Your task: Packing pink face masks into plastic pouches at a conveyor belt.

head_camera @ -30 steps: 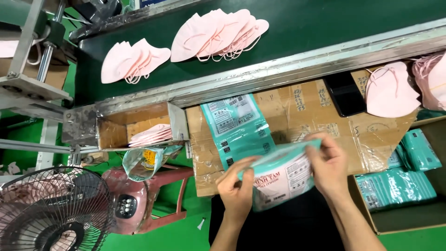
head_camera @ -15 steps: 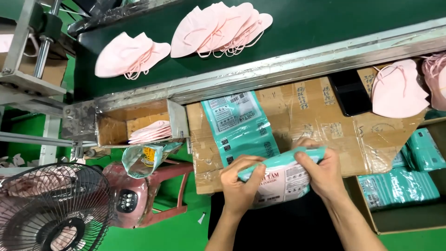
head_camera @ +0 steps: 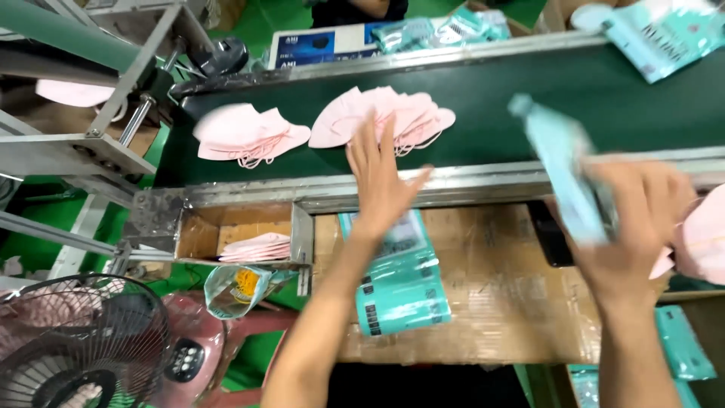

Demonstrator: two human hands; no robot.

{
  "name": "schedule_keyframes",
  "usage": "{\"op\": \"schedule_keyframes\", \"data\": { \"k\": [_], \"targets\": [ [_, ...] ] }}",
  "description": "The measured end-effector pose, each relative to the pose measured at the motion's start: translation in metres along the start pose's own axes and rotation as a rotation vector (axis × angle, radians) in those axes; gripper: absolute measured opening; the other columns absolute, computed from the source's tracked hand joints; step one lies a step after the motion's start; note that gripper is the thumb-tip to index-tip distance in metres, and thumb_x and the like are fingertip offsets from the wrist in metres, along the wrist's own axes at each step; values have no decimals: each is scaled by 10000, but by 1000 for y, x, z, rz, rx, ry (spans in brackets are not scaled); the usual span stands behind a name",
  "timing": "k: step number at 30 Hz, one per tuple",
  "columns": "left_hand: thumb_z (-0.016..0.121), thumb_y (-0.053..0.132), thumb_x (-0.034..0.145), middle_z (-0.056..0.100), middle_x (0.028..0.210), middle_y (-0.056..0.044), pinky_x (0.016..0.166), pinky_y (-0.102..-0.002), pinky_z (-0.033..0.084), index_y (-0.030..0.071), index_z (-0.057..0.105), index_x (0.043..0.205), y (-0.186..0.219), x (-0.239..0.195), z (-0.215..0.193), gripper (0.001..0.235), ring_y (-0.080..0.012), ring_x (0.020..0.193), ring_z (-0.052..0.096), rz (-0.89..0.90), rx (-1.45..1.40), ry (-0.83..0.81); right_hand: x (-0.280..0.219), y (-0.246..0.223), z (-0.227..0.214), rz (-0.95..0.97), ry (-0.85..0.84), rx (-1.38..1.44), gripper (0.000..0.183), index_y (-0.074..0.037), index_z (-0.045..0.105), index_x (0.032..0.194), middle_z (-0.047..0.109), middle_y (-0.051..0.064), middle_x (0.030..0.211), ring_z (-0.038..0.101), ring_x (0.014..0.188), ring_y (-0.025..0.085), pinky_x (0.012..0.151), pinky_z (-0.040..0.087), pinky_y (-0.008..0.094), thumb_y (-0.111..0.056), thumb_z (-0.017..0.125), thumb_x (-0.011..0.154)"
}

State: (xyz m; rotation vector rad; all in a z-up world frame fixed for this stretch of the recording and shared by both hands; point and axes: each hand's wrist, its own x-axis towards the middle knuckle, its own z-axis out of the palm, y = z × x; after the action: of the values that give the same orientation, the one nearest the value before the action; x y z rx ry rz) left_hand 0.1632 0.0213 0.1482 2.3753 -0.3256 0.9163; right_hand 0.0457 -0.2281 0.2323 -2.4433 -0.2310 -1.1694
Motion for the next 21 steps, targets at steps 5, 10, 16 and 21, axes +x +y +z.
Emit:
{"op": "schedule_keyframes", "data": {
  "k": [5, 10, 16, 21],
  "targets": [
    [810, 203, 751, 500, 1424, -182, 1010, -619, 386, 111, 511, 1453, -100, 37, 123, 768, -463, 1256, 490, 127, 374, -53, -15, 22, 29, -83, -159, 223, 508, -9, 612, 1280, 631, 190, 1252, 604, 1181, 395, 1037, 465, 459, -44, 799, 809],
    [521, 132, 1024, 701, 1081, -119, 932, -448, 514, 101, 636, 1212, -17, 10, 88, 222, -317, 1054, 680, 146, 64, -365, -62, 44, 44, 281, -242, 467, 426, -34, 602, 1332, 636, 123, 1320, 649, 1197, 273, 1025, 527, 382, -42, 656, 910],
    [532, 102, 1018, 564, 1495, -95, 1171, -414, 441, 81, 590, 1446, 109, -99, -23, 432, -282, 1356, 572, 461, -556, -676, -162, 106, 37, 269, -466, 622, 692, -12, 530, 1421, 590, 166, 1397, 577, 1308, 297, 1110, 462, 364, -58, 787, 781],
    [909, 392, 651, 103, 1708, -248, 1283, -534, 209, 23, 4, 1638, 91, -152, 7, 1389, -410, 1585, 151, -54, -756, -603, -188, 101, 17, 604, -565, 707, 931, -36, 366, 1579, 591, 150, 1449, 585, 1328, 231, 1138, 453, 367, -85, 815, 764]
  ]
}}
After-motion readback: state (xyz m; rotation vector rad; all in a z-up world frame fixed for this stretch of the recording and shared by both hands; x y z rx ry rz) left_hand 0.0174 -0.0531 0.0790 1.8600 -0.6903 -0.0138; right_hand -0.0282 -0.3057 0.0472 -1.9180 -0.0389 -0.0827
